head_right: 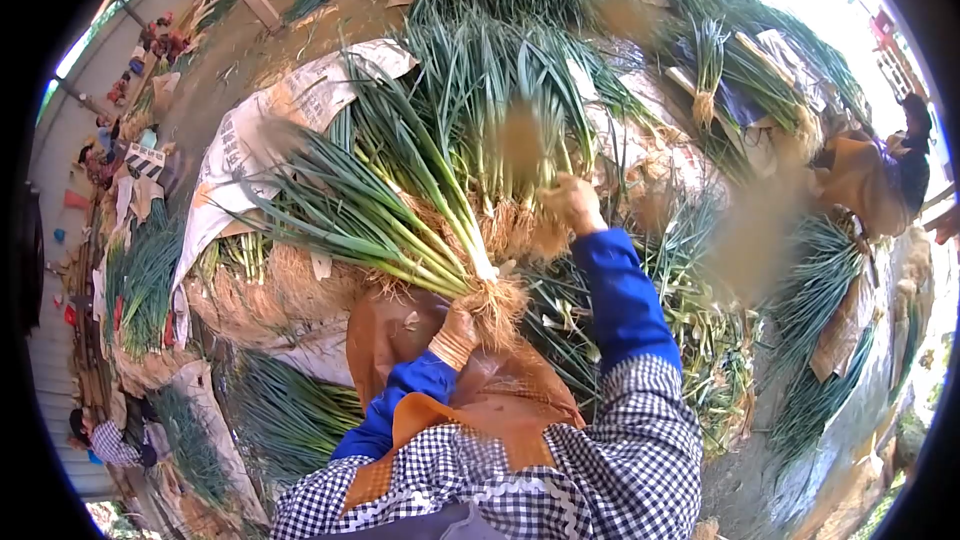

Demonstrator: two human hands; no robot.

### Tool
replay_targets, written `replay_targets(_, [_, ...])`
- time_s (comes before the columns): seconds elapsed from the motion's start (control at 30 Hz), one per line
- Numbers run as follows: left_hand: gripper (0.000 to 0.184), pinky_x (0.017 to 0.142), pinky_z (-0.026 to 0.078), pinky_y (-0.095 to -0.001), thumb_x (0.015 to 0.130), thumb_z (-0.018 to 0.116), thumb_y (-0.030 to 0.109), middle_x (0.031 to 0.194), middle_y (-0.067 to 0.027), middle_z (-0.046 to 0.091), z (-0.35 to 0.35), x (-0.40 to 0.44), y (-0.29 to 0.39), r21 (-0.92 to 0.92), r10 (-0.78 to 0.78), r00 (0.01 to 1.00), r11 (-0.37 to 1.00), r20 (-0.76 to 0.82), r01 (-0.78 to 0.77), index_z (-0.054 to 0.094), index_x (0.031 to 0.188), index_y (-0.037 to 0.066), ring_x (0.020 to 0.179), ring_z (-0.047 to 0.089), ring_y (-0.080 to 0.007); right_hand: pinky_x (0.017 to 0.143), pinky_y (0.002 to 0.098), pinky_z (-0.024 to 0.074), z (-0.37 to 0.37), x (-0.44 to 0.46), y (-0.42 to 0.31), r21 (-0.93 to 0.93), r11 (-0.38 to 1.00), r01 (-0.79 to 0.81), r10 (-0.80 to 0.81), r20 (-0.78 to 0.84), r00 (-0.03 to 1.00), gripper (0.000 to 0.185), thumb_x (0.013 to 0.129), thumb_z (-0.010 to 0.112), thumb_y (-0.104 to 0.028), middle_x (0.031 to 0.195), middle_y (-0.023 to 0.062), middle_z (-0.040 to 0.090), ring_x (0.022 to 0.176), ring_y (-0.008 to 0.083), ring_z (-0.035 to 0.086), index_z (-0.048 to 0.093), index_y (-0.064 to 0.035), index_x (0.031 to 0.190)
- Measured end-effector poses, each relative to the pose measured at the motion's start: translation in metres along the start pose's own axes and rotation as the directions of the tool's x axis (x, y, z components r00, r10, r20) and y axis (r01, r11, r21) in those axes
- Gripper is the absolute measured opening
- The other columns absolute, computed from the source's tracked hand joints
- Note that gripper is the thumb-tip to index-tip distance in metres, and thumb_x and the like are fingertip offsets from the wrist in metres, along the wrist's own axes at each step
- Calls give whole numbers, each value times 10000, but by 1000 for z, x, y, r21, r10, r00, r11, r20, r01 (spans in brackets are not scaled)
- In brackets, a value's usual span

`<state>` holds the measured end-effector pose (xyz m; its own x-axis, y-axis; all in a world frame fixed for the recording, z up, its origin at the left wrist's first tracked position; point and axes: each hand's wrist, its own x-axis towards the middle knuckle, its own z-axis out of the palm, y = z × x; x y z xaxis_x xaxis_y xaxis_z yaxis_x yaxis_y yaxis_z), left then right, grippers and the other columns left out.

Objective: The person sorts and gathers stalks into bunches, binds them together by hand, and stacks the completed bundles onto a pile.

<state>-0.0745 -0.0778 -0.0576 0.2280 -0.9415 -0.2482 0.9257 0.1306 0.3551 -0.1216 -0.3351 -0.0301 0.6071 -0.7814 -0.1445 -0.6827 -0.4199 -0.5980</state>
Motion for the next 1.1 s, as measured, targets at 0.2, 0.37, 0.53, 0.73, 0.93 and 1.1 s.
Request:
replay_targets(0.2, [245,714,522,-335,746,583,20,875,-110,624,-8,-8,-49,-90,-234,965,970,-117,224,560,988,1,775,618,-212,643,245,496,73,-81,37,539,828,154,-287,171,942,173,837,572,-148,760,90,606,698,145,594,593,-33,964])
replay_targets(0.37, [203,765,507,-392,762,537,33,864,-124,621,-26,1,-66,-188,-176,941,974,-288,125,565,960,-4,797,612,-259,499,322,450,90,-116,18,-291,924,248,-311,-193,931,142,851,479,-190,656,24,513,622,204,552,601,-156,916])
replay_targets(0.53, [281,806,493,-414,749,557,46,972,-161,599,-24,-1,-50,-206,-14,970,978,-243,-37,542,1020,-25,875,588,-291,530,319,460,51,-178,41,523,842,133,3,-250,968,285,872,511,-313,665,69,600,622,222,588,607,-89,725])
replay_targets(0.73, [456,833,483,-411,751,580,102,1095,-207,536,-18,-12,-34,-327,-60,994,945,-88,28,465,1168,-42,964,555,-304,614,408,467,-12,-156,96,-438,894,-92,212,233,949,548,851,428,-536,677,189,596,644,308,595,590,-34,701])
replay_targets(0.93, [373,782,496,-374,744,566,60,968,-137,595,-24,-10,-34,-122,-24,989,993,-143,6,508,1103,-24,858,592,-263,717,314,461,80,-92,29,454,809,373,-396,-49,917,376,899,444,-320,974,129,568,779,234,561,519,-46,1145])
replay_targets(1.1, [258,766,501,-342,750,555,9,891,-107,622,-19,-13,-30,-79,-38,991,997,-126,28,560,1009,11,817,608,-232,664,300,472,71,-123,-21,-16,994,111,-112,-170,979,232,846,545,-234,768,163,592,720,270,578,582,-20,926])
